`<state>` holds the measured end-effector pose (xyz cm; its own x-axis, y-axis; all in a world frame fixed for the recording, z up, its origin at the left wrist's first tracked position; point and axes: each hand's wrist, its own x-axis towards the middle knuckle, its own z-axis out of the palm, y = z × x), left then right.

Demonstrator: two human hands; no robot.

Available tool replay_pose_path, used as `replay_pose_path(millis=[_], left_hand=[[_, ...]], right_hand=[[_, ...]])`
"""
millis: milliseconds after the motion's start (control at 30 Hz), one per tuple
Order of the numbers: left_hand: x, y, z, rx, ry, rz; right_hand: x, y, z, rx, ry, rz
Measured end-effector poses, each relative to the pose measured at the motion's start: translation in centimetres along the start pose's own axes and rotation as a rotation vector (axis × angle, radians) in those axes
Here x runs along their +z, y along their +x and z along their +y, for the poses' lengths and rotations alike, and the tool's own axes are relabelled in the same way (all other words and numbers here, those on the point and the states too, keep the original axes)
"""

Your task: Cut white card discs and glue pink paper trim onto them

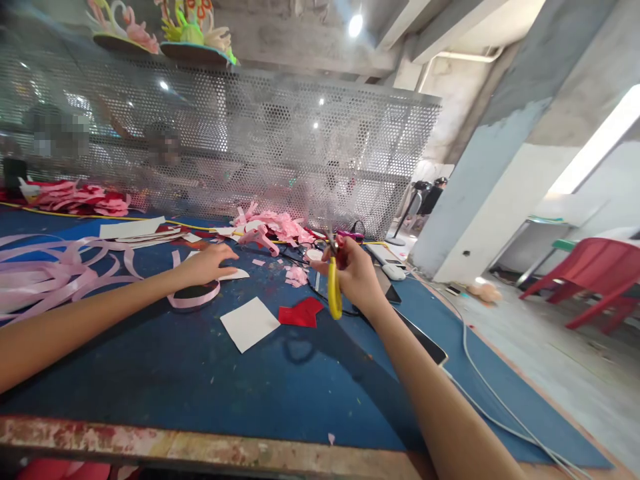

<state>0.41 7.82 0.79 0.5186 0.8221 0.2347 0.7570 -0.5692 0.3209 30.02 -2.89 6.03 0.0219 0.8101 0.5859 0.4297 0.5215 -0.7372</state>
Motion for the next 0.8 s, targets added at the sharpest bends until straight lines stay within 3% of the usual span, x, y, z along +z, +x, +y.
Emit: replay_pose_path(millis=[100, 200, 267, 367, 467, 567, 667, 800], left_hand=[[0.8, 2.1, 0.0, -0.032, -0.058, -0.131], [0.0, 3.2, 0.4, -0.026, -0.096, -0.213], [-1.1, 3.4, 1.9, 0.002, -0.122, -0.239], [-1.7, 3.1, 6.0, 0.052, -0.271, -0.315], [0.0, 3.0, 10.7, 0.193, -0.373, -0.403], [3.0, 3.4, 14.3, 0.322, -0.285, -0.449], [4.9, 3.9, 16.0, 0.322, -0.234, -0.419], [4.8, 4.2, 16.2, 0.145, -0.175, -0.404]], right_hand=[[-0.5, 0.1, -0.8, -0.048, 0.04, 0.078], [-1.1, 0.2, -1.1, -0.073, 0.056, 0.178], [-1.4, 0.4, -1.1, -0.078, 0.065, 0.21], [-1.7, 0.5, -0.7, -0.065, 0.063, 0.234], [-1.9, 0.7, -0.2, -0.045, 0.042, 0.26], [-2.1, 0.8, 0.3, -0.019, 0.02, 0.277], [-2.2, 0.8, 0.9, 0.008, 0.018, 0.274], [-2.3, 0.9, 1.4, 0.028, 0.006, 0.279]])
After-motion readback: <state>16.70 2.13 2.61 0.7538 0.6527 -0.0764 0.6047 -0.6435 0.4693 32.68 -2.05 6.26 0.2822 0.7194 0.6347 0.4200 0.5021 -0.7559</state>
